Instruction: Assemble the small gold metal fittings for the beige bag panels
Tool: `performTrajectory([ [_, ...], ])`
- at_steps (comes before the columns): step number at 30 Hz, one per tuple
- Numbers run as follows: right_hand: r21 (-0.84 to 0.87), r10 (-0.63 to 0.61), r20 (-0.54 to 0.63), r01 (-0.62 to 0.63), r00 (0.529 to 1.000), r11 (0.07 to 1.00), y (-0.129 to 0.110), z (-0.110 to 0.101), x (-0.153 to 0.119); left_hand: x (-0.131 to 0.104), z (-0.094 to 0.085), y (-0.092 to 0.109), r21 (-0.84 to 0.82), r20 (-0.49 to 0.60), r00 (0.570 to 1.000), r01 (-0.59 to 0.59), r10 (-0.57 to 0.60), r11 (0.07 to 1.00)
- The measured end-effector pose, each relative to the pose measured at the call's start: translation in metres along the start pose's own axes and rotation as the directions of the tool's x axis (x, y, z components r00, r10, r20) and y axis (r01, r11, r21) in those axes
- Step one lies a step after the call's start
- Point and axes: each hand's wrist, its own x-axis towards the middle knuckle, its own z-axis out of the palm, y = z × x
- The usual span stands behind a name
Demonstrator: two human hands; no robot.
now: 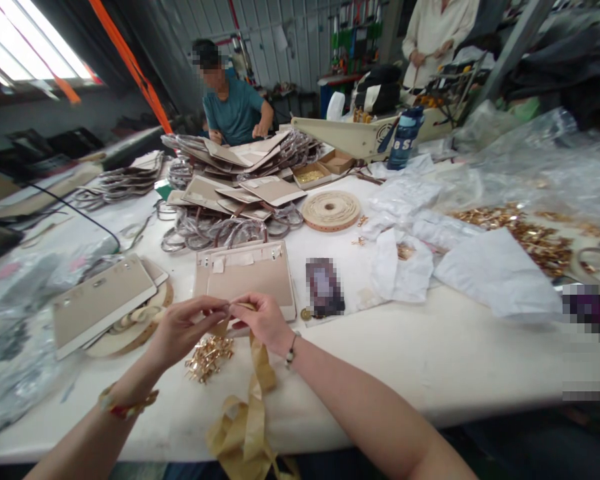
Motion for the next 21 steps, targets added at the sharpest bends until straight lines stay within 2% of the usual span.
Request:
performTrajectory([
  [4,0.055,0.069,0.055,-0.073,0.996,0.996,-0.001,0.001,-0.002,-0.011,-0.003,0.004,0.098,-0.092,0.987,-0.123,0.132,0.988],
  [7,0.007,0.078,0.018,-0.078,0.997,0.997,0.004,0.000,0.000,-0.019,-0.004,0.010,0.202,-0.163,0.967,-0.161,0.195,0.966],
  [10,-0.101,0.078,-0.021,-0.080,0.997,0.992,0.013,-0.004,0.005,-0.026,-0.005,0.011,0.231,-0.297,0.941,-0.094,0.162,0.968],
  [12,-0.178,0.083,-0.026,-0.087,0.996,0.980,0.018,-0.007,0.007,-0.030,-0.007,0.009,0.186,-0.395,0.913,-0.024,0.097,0.982],
  [14,-0.327,0.057,-0.034,-0.066,0.998,0.943,0.019,-0.009,0.007,-0.031,-0.011,0.008,0.137,-0.465,0.884,0.016,0.050,0.990],
  [16,-0.536,-0.066,-0.021,0.045,0.998,0.843,0.016,-0.010,0.004,-0.030,-0.016,0.008,0.151,-0.470,0.880,0.004,0.069,0.989],
  [17,-0.622,-0.166,0.020,0.142,0.986,0.770,0.012,-0.009,0.002,-0.029,-0.018,0.010,0.182,-0.437,0.894,-0.026,0.105,0.983],
  [19,-0.682,-0.363,0.174,0.378,0.915,0.626,0.005,-0.007,-0.005,-0.026,-0.022,0.015,0.263,-0.303,0.933,-0.116,0.196,0.958],
  [21,-0.601,-0.462,0.343,0.569,0.818,0.561,-0.001,-0.004,-0.011,-0.023,-0.022,0.021,0.303,-0.148,0.953,-0.211,0.265,0.929],
])
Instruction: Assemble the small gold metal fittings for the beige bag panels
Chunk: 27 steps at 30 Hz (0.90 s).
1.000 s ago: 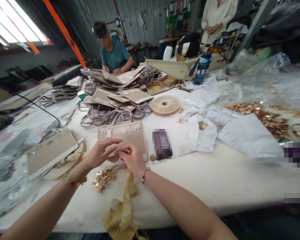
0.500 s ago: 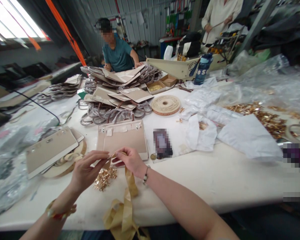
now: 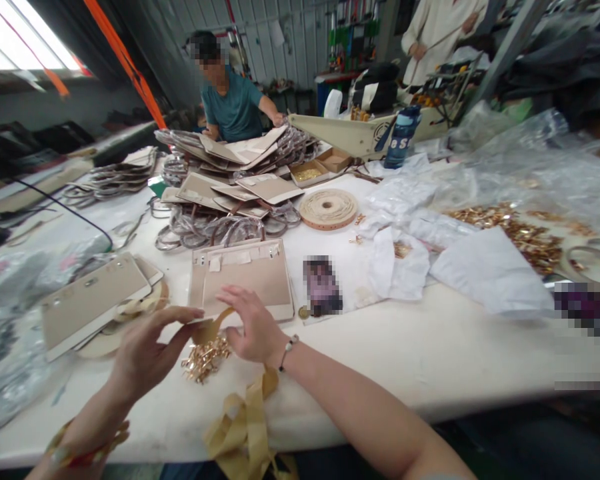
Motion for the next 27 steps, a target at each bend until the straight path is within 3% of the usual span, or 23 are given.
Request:
performTrajectory([
  [2,0.097,-0.066,0.069,0.059,0.995,0.994,-0.006,-0.001,-0.001,0.003,0.002,0.007,-0.009,0.087,0.995,-0.055,0.055,0.998],
  [4,0.174,-0.009,0.116,-0.012,0.993,0.985,-0.008,0.000,-0.002,0.004,0.006,0.013,-0.030,0.107,0.993,-0.051,0.054,0.998],
  [8,0.299,0.150,0.189,-0.203,0.970,0.932,-0.009,0.001,-0.001,0.003,0.013,0.022,-0.011,0.011,1.000,0.016,-0.015,1.000],
  [14,0.351,0.261,0.129,-0.290,0.957,0.890,-0.007,0.006,-0.002,-0.001,0.020,0.024,0.049,-0.138,0.985,0.113,-0.105,0.992],
  [17,0.296,0.341,0.061,-0.343,0.938,0.891,-0.004,0.009,-0.003,-0.004,0.025,0.024,0.082,-0.143,0.983,0.124,-0.112,0.989],
  [21,0.185,0.376,0.011,-0.371,0.927,0.910,-0.003,0.010,-0.002,-0.004,0.027,0.023,0.178,-0.068,0.995,0.090,-0.079,0.980],
  [25,0.041,0.315,-0.006,-0.314,0.949,0.948,-0.006,0.007,-0.002,-0.002,0.025,0.020,0.270,-0.026,0.997,0.077,-0.072,0.960],
  [27,-0.041,0.258,-0.002,-0.258,0.966,0.965,-0.008,0.005,-0.002,0.001,0.022,0.017,0.325,0.060,0.998,-0.010,-0.010,0.946],
])
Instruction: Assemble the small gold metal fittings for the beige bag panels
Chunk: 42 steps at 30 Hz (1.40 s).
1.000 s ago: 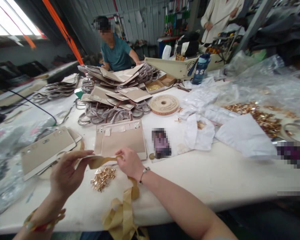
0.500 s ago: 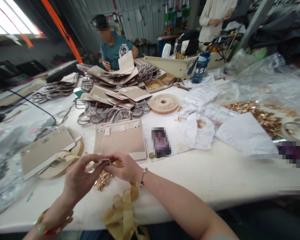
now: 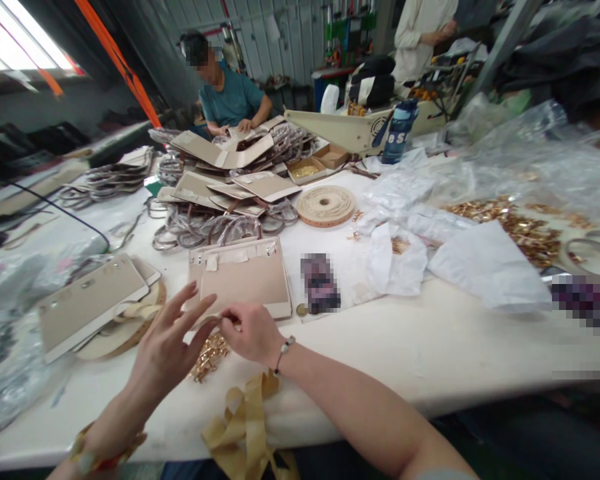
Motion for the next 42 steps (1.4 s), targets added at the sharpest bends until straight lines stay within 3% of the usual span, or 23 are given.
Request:
performTrajectory([
  [3,-0.074,-0.072,0.018,0.073,0.997,0.995,0.000,0.000,-0.001,0.003,-0.005,-0.005,0.055,0.115,0.981,-0.164,0.157,0.985],
  [5,-0.047,-0.047,0.025,0.048,0.999,0.998,0.001,0.001,0.000,0.005,-0.008,-0.008,0.073,0.141,0.966,-0.227,0.215,0.971],
  [8,0.166,0.135,0.049,-0.142,0.990,0.976,0.006,0.004,0.003,0.006,-0.010,-0.010,0.055,0.152,0.949,-0.287,0.276,0.956],
  [12,0.537,0.402,0.116,-0.397,0.908,0.744,0.015,0.010,0.010,0.013,-0.009,-0.005,-0.048,0.146,0.942,-0.300,0.304,0.953],
  [15,0.629,0.462,0.109,-0.421,0.880,0.653,0.023,0.013,0.013,0.031,-0.003,0.000,-0.235,0.059,0.985,-0.145,0.163,0.961],
  [17,0.625,0.464,0.098,-0.418,0.880,0.659,0.027,0.015,0.014,0.051,0.008,-0.002,-0.396,0.036,0.997,0.072,-0.063,0.915],
  [19,0.601,0.463,0.082,-0.415,0.882,0.684,0.030,0.016,0.014,0.075,0.025,-0.006,-0.542,0.117,0.941,0.328,-0.316,0.774],
  [21,0.577,0.465,0.062,-0.411,0.883,0.706,0.032,0.017,0.014,0.098,0.047,-0.010,-0.682,0.282,0.835,0.521,-0.473,0.513],
  [23,0.569,0.462,0.045,-0.403,0.886,0.717,0.033,0.017,0.015,0.117,0.067,-0.011,-0.746,0.401,0.767,0.591,-0.501,0.308],
  [25,0.570,0.458,0.041,-0.398,0.888,0.719,0.034,0.016,0.016,0.130,0.084,-0.008,-0.754,0.431,0.752,0.604,-0.498,0.259],
  [30,0.590,0.458,0.034,-0.387,0.888,0.708,0.038,0.020,0.016,0.138,0.107,0.004,-0.713,0.375,0.759,0.603,-0.533,0.358],
  [38,0.648,0.408,0.106,-0.374,0.907,0.663,0.041,0.025,0.017,0.133,0.119,0.013,-0.524,0.235,0.784,0.600,-0.574,0.605],
  [40,0.622,0.392,0.091,-0.360,0.915,0.696,0.041,0.024,0.017,0.131,0.119,0.014,-0.430,0.178,0.815,0.568,-0.551,0.702],
  [42,0.580,0.377,0.083,-0.352,0.923,0.735,0.040,0.022,0.017,0.129,0.118,0.013,-0.290,0.100,0.873,0.484,-0.477,0.826],
])
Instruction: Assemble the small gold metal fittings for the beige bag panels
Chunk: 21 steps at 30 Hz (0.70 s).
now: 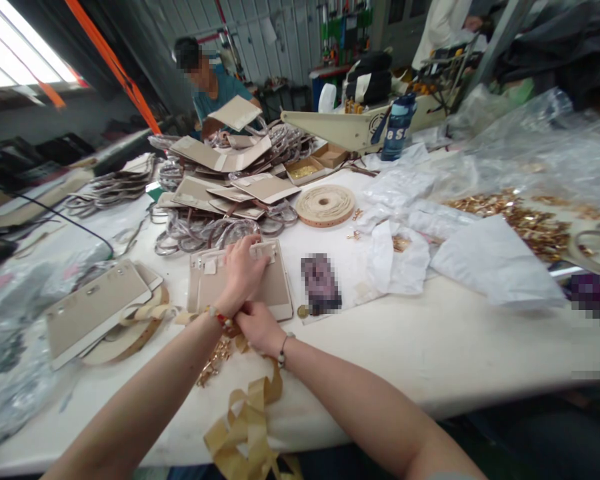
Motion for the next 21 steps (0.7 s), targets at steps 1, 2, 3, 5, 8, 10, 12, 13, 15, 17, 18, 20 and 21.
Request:
performTrajectory([
  [1,-0.025,-0.006,0.004,0.006,1.000,1.000,-0.001,-0.001,0.000,0.000,-0.001,-0.002,0.083,-0.003,0.997,-0.075,0.076,0.994],
  [2,-0.050,-0.011,0.006,0.011,1.000,0.999,-0.002,-0.001,-0.001,0.000,-0.002,-0.004,0.151,0.020,0.988,-0.155,0.154,0.976],
  [3,-0.073,-0.014,0.005,0.014,1.000,0.997,-0.003,-0.002,-0.002,0.000,-0.004,-0.006,0.193,0.068,0.973,-0.231,0.222,0.954],
  [5,-0.107,-0.014,-0.011,0.012,1.000,0.994,-0.005,-0.003,-0.003,0.004,-0.007,-0.012,0.223,0.207,0.928,-0.354,0.311,0.908],
  [8,-0.140,0.000,-0.031,-0.004,1.000,0.990,-0.006,-0.003,-0.003,0.017,-0.011,-0.020,0.170,0.364,0.883,-0.375,0.296,0.911],
  [10,-0.137,0.012,-0.029,-0.016,1.000,0.990,-0.006,-0.002,-0.004,0.029,-0.012,-0.022,0.131,0.401,0.879,-0.332,0.256,0.934],
  [12,-0.125,0.022,-0.017,-0.024,1.000,0.992,-0.006,-0.001,-0.005,0.043,-0.013,-0.023,0.092,0.429,0.870,-0.309,0.242,0.947],
  [13,-0.111,0.029,-0.002,-0.029,1.000,0.993,-0.006,0.000,-0.006,0.051,-0.014,-0.022,0.063,0.450,0.861,-0.295,0.237,0.953],
  [15,-0.071,0.034,0.043,-0.031,0.998,0.997,-0.008,0.001,-0.008,0.064,-0.018,-0.020,-0.005,0.498,0.838,-0.254,0.223,0.967],
  [17,-0.025,0.028,0.111,-0.025,0.993,0.999,-0.010,0.002,-0.011,0.077,-0.026,-0.018,-0.077,0.531,0.821,-0.196,0.207,0.978],
  [18,-0.007,0.019,0.144,-0.018,0.989,1.000,-0.012,0.003,-0.013,0.083,-0.032,-0.017,-0.110,0.538,0.819,-0.168,0.201,0.980],
  [20,0.010,-0.015,0.199,0.013,0.980,1.000,-0.014,0.003,-0.015,0.096,-0.047,-0.015,-0.166,0.534,0.822,-0.125,0.196,0.978],
  [21,0.015,-0.035,0.222,0.033,0.974,0.999,-0.016,0.003,-0.016,0.104,-0.056,-0.014,-0.205,0.510,0.841,-0.086,0.182,0.975],
])
